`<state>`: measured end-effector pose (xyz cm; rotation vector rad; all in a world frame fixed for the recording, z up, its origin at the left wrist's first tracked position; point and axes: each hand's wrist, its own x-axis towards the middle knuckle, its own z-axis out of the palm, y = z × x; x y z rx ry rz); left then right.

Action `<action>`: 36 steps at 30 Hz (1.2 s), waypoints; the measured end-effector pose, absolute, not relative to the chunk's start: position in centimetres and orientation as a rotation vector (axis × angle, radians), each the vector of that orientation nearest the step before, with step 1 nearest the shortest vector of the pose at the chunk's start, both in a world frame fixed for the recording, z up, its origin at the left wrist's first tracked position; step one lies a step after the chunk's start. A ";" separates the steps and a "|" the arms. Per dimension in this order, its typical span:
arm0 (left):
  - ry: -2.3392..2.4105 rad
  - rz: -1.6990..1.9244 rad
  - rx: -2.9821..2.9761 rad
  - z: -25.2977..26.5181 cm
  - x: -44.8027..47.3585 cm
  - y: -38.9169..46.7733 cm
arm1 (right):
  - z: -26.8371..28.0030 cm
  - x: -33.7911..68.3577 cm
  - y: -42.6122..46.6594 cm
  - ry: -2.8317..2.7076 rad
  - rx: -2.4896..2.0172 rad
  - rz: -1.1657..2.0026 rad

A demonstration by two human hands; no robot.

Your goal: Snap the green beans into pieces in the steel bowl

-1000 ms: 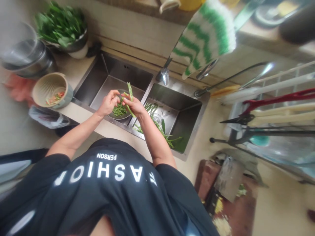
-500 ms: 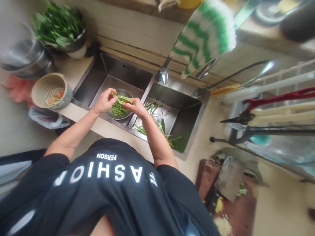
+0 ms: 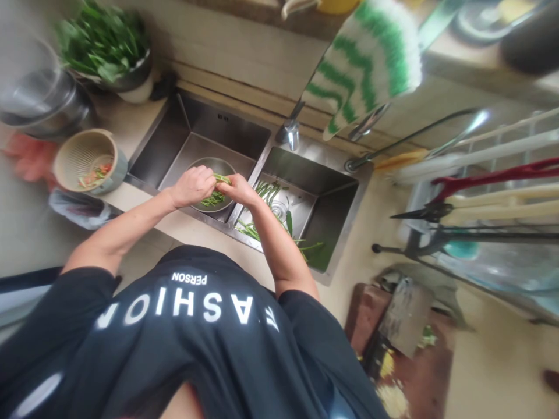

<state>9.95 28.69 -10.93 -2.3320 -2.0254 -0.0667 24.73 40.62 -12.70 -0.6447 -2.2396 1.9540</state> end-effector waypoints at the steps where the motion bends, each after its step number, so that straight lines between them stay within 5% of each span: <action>1: -2.039 -0.072 -2.323 -10.9 10.0 28.7 | -12.9 24.6 40.4 -2.213 -0.627 1.984; 5: -2.207 -0.348 -2.218 -11.4 9.9 29.0 | -13.6 23.7 39.3 -1.885 -0.640 2.155; 12: -2.763 -1.857 -1.463 -14.8 9.8 29.5 | -14.4 22.7 39.5 -1.371 -0.764 2.444; 15: -2.831 -2.109 -1.430 -15.3 10.5 28.9 | -14.8 22.8 40.0 -1.305 -0.755 2.357; 22: -2.787 -1.472 -1.869 -13.6 11.4 27.9 | -14.8 22.4 39.0 -1.403 -0.729 2.194; 29: -2.723 -1.229 -2.198 -12.2 11.3 27.5 | -14.6 22.9 38.9 -1.514 -0.583 2.321; 36: -2.726 -0.713 -2.084 -15.9 8.2 28.1 | -17.5 22.5 40.9 -1.773 -0.758 2.311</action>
